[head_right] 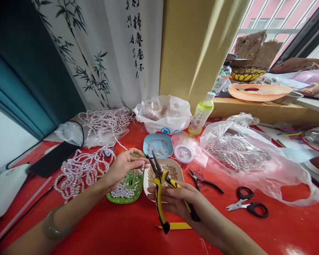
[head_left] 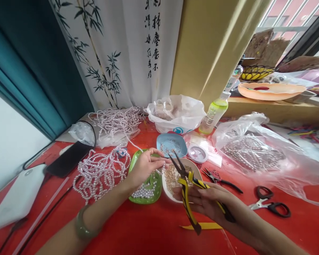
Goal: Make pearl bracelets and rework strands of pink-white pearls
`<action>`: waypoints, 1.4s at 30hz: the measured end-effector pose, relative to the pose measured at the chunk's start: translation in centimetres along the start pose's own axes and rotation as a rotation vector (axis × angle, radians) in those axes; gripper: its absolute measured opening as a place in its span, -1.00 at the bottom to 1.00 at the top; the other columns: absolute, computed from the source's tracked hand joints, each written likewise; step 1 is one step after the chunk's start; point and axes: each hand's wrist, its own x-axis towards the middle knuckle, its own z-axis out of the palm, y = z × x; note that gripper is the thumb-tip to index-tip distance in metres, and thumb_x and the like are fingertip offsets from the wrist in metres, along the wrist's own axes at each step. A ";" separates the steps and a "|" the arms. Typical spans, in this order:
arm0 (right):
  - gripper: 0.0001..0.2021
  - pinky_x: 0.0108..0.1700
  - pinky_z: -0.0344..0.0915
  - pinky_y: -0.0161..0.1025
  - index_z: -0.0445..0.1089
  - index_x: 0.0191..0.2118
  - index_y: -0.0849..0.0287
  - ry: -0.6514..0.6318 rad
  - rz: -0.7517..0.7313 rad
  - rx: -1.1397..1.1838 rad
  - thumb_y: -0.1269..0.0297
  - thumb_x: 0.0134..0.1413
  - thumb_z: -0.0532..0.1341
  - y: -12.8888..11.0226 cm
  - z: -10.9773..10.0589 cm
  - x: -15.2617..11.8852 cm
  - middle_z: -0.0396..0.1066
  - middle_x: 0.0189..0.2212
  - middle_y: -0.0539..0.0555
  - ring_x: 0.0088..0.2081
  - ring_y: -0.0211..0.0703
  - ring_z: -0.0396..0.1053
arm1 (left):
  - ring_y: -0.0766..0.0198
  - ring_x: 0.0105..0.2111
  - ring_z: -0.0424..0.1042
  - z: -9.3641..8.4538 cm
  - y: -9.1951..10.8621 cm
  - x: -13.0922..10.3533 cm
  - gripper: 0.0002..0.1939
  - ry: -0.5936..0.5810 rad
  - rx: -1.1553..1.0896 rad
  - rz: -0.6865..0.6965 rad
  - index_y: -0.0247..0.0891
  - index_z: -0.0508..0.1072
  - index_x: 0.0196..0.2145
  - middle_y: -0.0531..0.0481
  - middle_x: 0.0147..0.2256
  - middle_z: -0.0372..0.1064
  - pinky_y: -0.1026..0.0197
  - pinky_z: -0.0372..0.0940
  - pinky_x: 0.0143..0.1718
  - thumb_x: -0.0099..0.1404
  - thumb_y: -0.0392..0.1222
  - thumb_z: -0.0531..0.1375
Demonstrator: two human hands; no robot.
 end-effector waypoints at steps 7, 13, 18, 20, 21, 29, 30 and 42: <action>-0.81 0.05 0.15 -0.06 0.44 -0.32 0.19 0.065 0.072 0.010 0.26 -0.13 0.25 -0.1 0.4 0.6 0.42 -0.19 0.14 -0.07 -0.04 0.32 | 0.23 -0.33 0.44 -0.1 -0.4 -0.1 -0.72 0.050 0.164 0.067 -0.26 0.20 -0.28 -0.11 -0.37 0.48 0.21 0.24 -0.30 0.09 -0.22 0.23; -0.84 0.03 0.18 -0.05 0.46 -0.34 0.14 0.065 0.075 -0.013 0.26 -0.13 0.24 -0.2 0.3 0.3 0.41 -0.18 0.14 -0.07 0.00 0.31 | 0.24 -0.36 0.42 -0.2 -0.6 -0.3 -0.66 0.106 0.237 0.107 -0.24 0.19 -0.19 -0.11 -0.34 0.47 0.19 0.24 -0.30 0.10 -0.19 0.22; -0.80 0.03 0.17 -0.04 0.44 -0.28 0.20 0.034 0.088 0.010 0.28 -0.08 0.20 -0.3 0.8 0.9 0.41 -0.17 0.17 -0.07 -0.02 0.32 | 0.27 -0.46 0.39 0.1 -0.7 -0.6 -0.66 0.134 0.337 0.137 -0.23 0.21 -0.13 -0.08 -0.37 0.48 0.22 0.22 -0.36 0.13 -0.23 0.18; -0.78 0.04 0.15 -0.04 0.43 -0.25 0.22 0.015 0.063 0.015 0.28 -0.07 0.20 -0.3 1.1 1.4 0.40 -0.15 0.18 -0.05 -0.01 0.30 | 0.24 -0.42 0.41 0.4 -0.7 -0.8 -0.58 0.159 0.335 0.149 -0.22 0.20 -0.05 -0.09 -0.36 0.49 0.21 0.22 -0.33 0.12 -0.24 0.18; -0.78 0.05 0.14 -0.04 0.43 -0.24 0.22 0.006 0.042 0.022 0.29 -0.07 0.20 -0.3 1.2 1.6 0.39 -0.15 0.18 -0.05 -0.02 0.30 | 0.23 -0.37 0.42 0.5 -0.7 -0.9 -0.53 0.171 0.314 0.156 -0.22 0.17 -0.01 -0.09 -0.34 0.49 0.20 0.22 -0.30 0.12 -0.24 0.19; -0.79 0.06 0.10 -0.08 0.42 -0.24 0.23 0.002 -0.047 0.021 0.31 -0.06 0.21 0.5 1.0 2.4 0.38 -0.16 0.15 -0.06 -0.06 0.29 | 0.18 -0.27 0.41 0.7 -0.7 -0.6 -0.63 0.098 0.165 0.065 -0.30 0.28 -0.11 -0.14 -0.29 0.45 0.18 0.24 -0.23 0.12 -0.18 0.19; -0.79 0.06 0.10 -0.08 0.41 -0.25 0.23 0.003 -0.045 0.026 0.30 -0.06 0.21 0.5 0.8 2.5 0.38 -0.17 0.15 -0.05 -0.06 0.29 | 0.18 -0.27 0.40 0.7 -0.7 -0.6 -0.71 0.068 0.194 0.070 -0.31 0.35 -0.17 -0.14 -0.28 0.44 0.18 0.23 -0.22 0.14 -0.17 0.17; -0.81 -0.09 0.21 -0.13 0.41 -0.31 0.23 0.035 -0.018 0.166 0.32 -0.13 0.25 0.9 0.5 3.7 0.39 -0.25 0.14 -0.16 -0.08 0.33 | 0.30 -0.39 0.27 0.9 -0.7 -1.0 -0.77 0.053 0.845 0.289 -0.29 0.34 -0.44 -0.01 -0.40 0.26 0.26 0.15 -0.35 0.28 -0.25 -0.06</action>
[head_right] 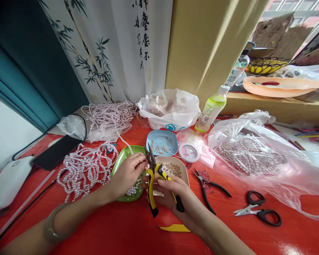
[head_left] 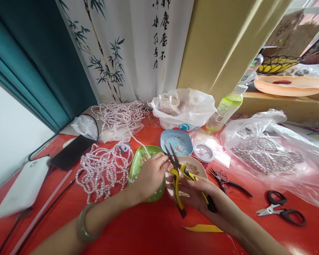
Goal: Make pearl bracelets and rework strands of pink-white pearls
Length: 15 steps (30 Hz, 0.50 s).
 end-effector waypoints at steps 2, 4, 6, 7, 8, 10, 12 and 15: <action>-0.81 -0.10 0.20 -0.14 0.41 -0.29 0.23 -0.027 -0.013 0.003 0.31 -0.11 0.24 0.0 0.1 0.2 0.39 -0.24 0.15 -0.16 -0.09 0.33 | 0.29 -0.35 0.26 0.1 0.1 0.0 -0.76 -0.028 0.044 0.034 -0.29 0.32 -0.41 -0.02 -0.37 0.24 0.25 0.15 -0.30 0.31 -0.24 -0.09; -0.80 -0.09 0.20 -0.15 0.40 -0.27 0.23 -0.053 -0.032 0.001 0.31 -0.09 0.23 -0.1 0.1 0.2 0.38 -0.23 0.16 -0.16 -0.10 0.32 | 0.29 -0.33 0.25 0.1 0.1 -0.1 -0.75 -0.051 0.066 0.059 -0.27 0.30 -0.38 -0.02 -0.34 0.23 0.25 0.15 -0.27 0.32 -0.23 -0.12; -0.81 -0.10 0.20 -0.16 0.40 -0.27 0.22 -0.066 -0.059 0.003 0.32 -0.08 0.22 -0.1 0.2 0.2 0.38 -0.24 0.15 -0.16 -0.12 0.32 | 0.28 -0.30 0.25 0.1 0.2 -0.2 -0.75 -0.052 0.069 0.068 -0.27 0.29 -0.36 -0.03 -0.32 0.24 0.24 0.15 -0.25 0.33 -0.22 -0.14; -0.82 -0.10 0.21 -0.16 0.40 -0.27 0.22 -0.072 -0.070 0.006 0.33 -0.07 0.22 -0.2 0.2 0.2 0.38 -0.24 0.14 -0.17 -0.13 0.32 | 0.28 -0.31 0.25 0.0 0.2 -0.2 -0.75 -0.053 0.063 0.066 -0.26 0.28 -0.36 -0.03 -0.32 0.25 0.24 0.15 -0.26 0.33 -0.20 -0.15; -0.83 -0.10 0.21 -0.17 0.39 -0.27 0.22 -0.080 -0.077 0.011 0.33 -0.07 0.21 -0.2 0.2 0.1 0.38 -0.24 0.14 -0.18 -0.14 0.32 | 0.28 -0.33 0.25 0.0 0.3 -0.3 -0.74 -0.063 0.049 0.056 -0.26 0.26 -0.36 -0.02 -0.35 0.26 0.24 0.15 -0.27 0.34 -0.18 -0.15; -0.82 -0.11 0.22 -0.18 0.39 -0.25 0.21 -0.100 -0.081 0.024 0.34 -0.05 0.19 -0.2 0.2 -0.1 0.37 -0.24 0.13 -0.19 -0.16 0.32 | 0.31 -0.41 0.26 -0.1 0.4 -0.3 -0.72 -0.100 -0.003 0.024 -0.25 0.24 -0.36 0.03 -0.43 0.26 0.27 0.14 -0.35 0.35 -0.13 -0.18; -0.82 -0.13 0.24 -0.21 0.39 -0.24 0.20 -0.108 -0.086 0.027 0.35 -0.04 0.18 -0.2 0.3 -0.4 0.36 -0.25 0.12 -0.23 -0.20 0.32 | 0.34 -0.50 0.24 -0.2 0.6 -0.4 -0.70 -0.134 -0.043 -0.006 -0.25 0.22 -0.36 0.07 -0.51 0.24 0.29 0.11 -0.43 0.35 -0.08 -0.20; -0.87 -0.21 0.26 -0.29 0.40 -0.29 0.18 -0.114 -0.110 0.006 0.36 -0.03 0.18 -0.3 0.3 -0.7 0.35 -0.34 0.08 -0.32 -0.27 0.31 | 0.35 -0.54 0.22 -0.3 0.9 -0.6 -0.68 -0.106 -0.004 -0.007 -0.25 0.23 -0.32 0.09 -0.54 0.23 0.30 0.08 -0.47 0.35 -0.07 -0.21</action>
